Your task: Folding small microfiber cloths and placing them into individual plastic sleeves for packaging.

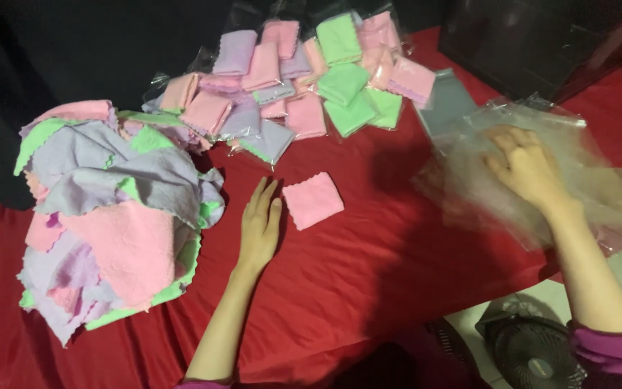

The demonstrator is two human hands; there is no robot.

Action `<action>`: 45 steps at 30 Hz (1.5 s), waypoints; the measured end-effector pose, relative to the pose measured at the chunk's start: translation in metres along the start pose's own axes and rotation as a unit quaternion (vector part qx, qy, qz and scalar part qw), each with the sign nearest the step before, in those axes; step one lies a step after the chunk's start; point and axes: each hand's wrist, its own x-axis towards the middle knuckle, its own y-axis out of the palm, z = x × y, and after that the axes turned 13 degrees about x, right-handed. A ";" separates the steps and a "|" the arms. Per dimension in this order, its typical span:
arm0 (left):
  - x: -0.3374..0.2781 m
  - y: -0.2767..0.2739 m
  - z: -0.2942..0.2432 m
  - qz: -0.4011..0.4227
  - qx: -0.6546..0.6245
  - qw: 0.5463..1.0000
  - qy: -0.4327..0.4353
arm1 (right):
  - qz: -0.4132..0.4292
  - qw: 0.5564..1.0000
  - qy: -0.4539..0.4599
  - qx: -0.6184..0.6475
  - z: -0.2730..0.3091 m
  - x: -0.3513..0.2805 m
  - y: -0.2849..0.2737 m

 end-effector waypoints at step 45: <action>0.013 0.002 -0.015 0.044 -0.609 0.779 -0.139 | -0.048 0.854 -0.433 0.284 0.277 0.040 0.090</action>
